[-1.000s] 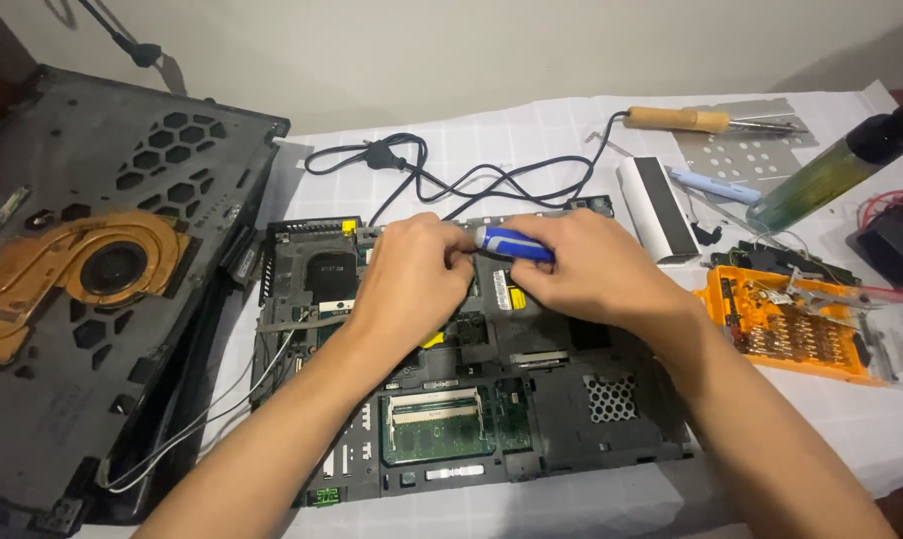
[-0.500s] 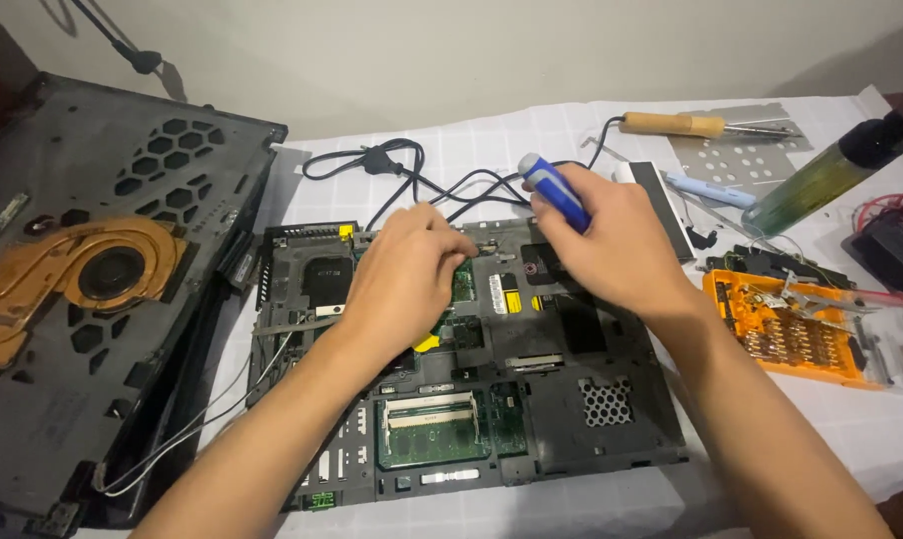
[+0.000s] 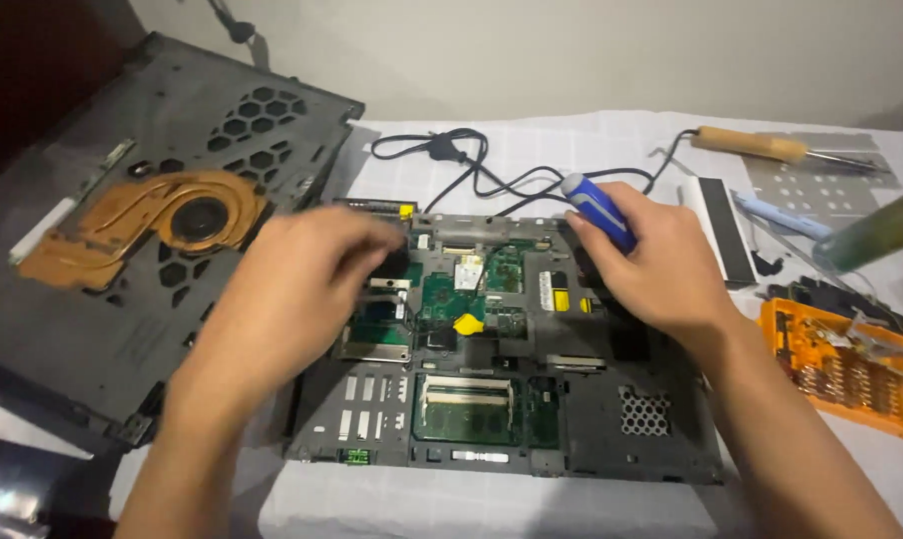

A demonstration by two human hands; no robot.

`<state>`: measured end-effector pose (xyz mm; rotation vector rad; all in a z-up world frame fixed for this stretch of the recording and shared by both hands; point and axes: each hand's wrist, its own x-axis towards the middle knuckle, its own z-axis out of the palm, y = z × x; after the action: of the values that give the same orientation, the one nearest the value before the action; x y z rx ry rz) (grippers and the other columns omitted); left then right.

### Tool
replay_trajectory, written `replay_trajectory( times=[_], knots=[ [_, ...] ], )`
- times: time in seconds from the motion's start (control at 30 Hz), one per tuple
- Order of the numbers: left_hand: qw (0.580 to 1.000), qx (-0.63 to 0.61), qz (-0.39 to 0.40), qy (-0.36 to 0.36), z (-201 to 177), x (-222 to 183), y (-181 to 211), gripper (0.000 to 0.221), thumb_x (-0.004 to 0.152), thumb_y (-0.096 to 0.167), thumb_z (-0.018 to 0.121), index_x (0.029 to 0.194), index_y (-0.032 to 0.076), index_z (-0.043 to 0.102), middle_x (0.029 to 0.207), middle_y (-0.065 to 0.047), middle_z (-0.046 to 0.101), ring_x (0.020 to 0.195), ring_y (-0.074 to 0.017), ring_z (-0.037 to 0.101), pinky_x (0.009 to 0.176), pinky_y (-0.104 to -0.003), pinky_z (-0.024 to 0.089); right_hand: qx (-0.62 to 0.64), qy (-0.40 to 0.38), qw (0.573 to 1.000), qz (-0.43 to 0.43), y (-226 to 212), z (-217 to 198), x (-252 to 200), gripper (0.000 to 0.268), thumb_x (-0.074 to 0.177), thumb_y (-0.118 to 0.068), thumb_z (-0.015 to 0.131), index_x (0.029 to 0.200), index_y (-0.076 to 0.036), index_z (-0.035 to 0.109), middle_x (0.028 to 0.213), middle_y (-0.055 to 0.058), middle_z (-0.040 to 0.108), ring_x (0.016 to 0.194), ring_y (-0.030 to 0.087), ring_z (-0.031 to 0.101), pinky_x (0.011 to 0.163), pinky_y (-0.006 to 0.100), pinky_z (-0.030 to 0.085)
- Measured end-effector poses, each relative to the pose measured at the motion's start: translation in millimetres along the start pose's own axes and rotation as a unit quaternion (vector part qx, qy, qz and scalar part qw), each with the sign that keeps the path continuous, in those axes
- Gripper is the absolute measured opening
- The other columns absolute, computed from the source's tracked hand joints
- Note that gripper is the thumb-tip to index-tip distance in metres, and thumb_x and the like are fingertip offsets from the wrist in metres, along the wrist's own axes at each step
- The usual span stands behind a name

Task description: Disassembling and reassembling laptop components including the cooling system using a precision screwdriver set.

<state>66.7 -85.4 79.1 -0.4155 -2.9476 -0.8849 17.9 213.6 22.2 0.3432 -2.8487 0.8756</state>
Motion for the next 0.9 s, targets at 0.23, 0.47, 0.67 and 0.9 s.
replay_trajectory(
  times=[0.23, 0.47, 0.67, 0.9],
  knots=[
    [0.988, 0.122, -0.072, -0.054, 30, -28, -45, 0.031, 0.093, 0.018, 0.065, 0.122, 0.011, 0.073, 0.117, -0.002, 0.075, 0.111, -0.0285, 0.065, 0.084, -0.052, 0.055, -0.032, -0.026, 0.999, -0.03, -7, 5, -4, 0.03, 0.099, -0.035, 0.06, 0.12, -0.016, 0.069, 0.083, 0.005, 0.076, 0.067, 0.026, 0.065, 0.064, 0.038, 0.046],
    [0.989, 0.11, 0.092, 0.019, 54, -31, -47, 0.017, 0.087, 0.007, 0.073, 0.1, 0.013, 0.083, 0.089, -0.002, 0.075, 0.081, -0.0289, 0.064, 0.067, -0.048, 0.052, -0.035, -0.034, 0.998, -0.041, 1, 7, -1, 0.031, 0.097, -0.037, 0.062, 0.12, -0.016, 0.068, 0.083, 0.006, 0.076, 0.06, 0.026, 0.063, 0.062, 0.037, 0.046],
    [0.994, 0.062, 0.057, -0.068, 49, -38, -41, 0.036, 0.084, -0.011, 0.059, 0.111, 0.004, 0.078, 0.089, -0.003, 0.063, 0.087, -0.0298, 0.064, 0.065, -0.047, 0.052, -0.051, -0.033, 0.997, -0.042, -1, 5, -2, 0.032, 0.097, -0.038, 0.063, 0.121, -0.019, 0.068, 0.084, 0.004, 0.076, 0.06, 0.026, 0.064, 0.062, 0.038, 0.046],
    [0.993, 0.058, 0.064, -0.076, 60, -35, -43, 0.063, 0.069, -0.024, 0.052, 0.117, 0.007, 0.077, 0.095, -0.004, 0.067, 0.093, -0.0303, 0.066, 0.07, -0.047, 0.055, -0.042, -0.022, 0.996, -0.071, 2, 5, -3, 0.03, 0.097, -0.035, 0.062, 0.123, -0.019, 0.069, 0.089, 0.001, 0.078, 0.063, 0.024, 0.065, 0.065, 0.036, 0.047]
  ],
)
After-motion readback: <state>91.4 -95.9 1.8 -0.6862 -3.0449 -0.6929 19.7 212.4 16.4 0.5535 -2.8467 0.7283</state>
